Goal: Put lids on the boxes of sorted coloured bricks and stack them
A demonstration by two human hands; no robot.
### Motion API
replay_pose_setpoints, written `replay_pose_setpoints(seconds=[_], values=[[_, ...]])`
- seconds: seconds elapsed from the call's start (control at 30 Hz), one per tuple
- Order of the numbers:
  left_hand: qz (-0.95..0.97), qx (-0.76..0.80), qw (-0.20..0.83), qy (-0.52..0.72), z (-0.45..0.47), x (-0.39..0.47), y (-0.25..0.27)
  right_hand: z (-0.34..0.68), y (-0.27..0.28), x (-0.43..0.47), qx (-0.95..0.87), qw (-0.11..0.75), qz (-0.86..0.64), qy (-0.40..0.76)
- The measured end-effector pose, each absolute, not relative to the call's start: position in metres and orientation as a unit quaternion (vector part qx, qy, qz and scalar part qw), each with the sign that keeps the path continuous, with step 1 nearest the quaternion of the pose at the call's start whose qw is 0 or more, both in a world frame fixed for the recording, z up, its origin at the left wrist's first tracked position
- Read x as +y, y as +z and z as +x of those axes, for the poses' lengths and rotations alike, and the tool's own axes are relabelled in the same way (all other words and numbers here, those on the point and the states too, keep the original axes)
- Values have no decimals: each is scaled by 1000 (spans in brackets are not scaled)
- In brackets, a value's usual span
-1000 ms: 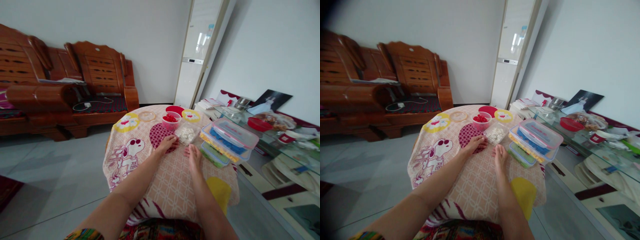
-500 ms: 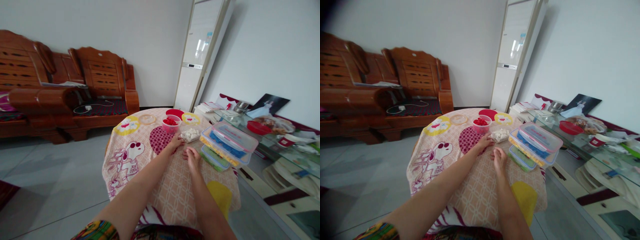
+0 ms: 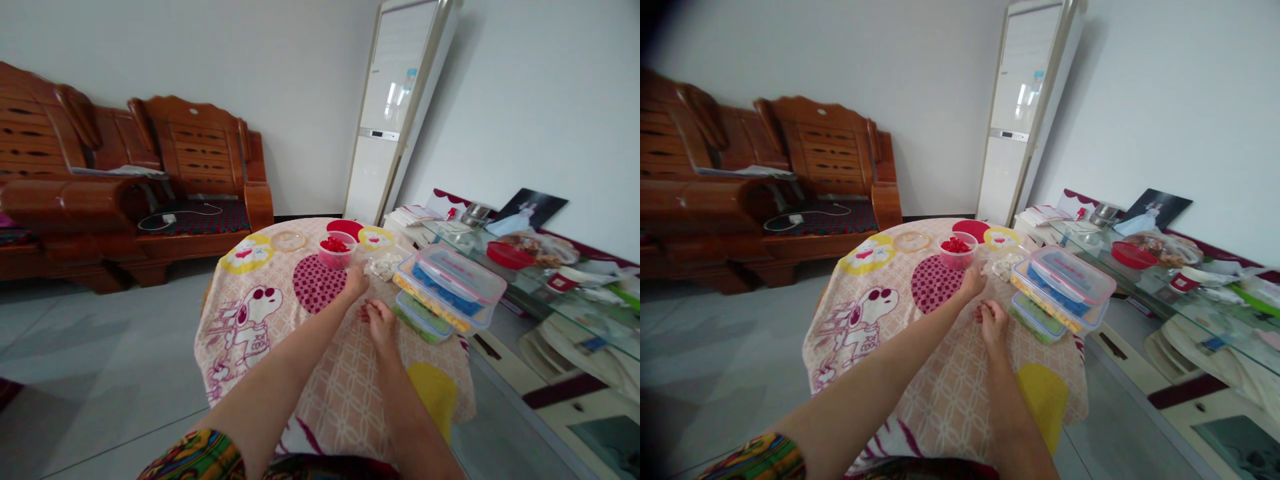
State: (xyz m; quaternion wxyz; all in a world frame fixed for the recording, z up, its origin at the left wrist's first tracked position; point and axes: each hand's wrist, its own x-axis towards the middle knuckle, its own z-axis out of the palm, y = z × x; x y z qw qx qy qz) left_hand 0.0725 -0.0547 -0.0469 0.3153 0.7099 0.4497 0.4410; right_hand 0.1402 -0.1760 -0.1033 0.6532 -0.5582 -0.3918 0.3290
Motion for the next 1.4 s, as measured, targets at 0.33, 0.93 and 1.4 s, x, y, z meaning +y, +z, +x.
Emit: replay_pose_setpoints(seconds=[0.33,0.93,1.4], values=[[754,572,33,320,-1,-39,-22,139,-101,-178,-396,648,-562,327],[860,321,176,356,-50,-125,11,149,-99,-190,-321,685,-605,250],[758,636,66,126,-96,2,-46,149,-99,-192,-337,667,-615,250]])
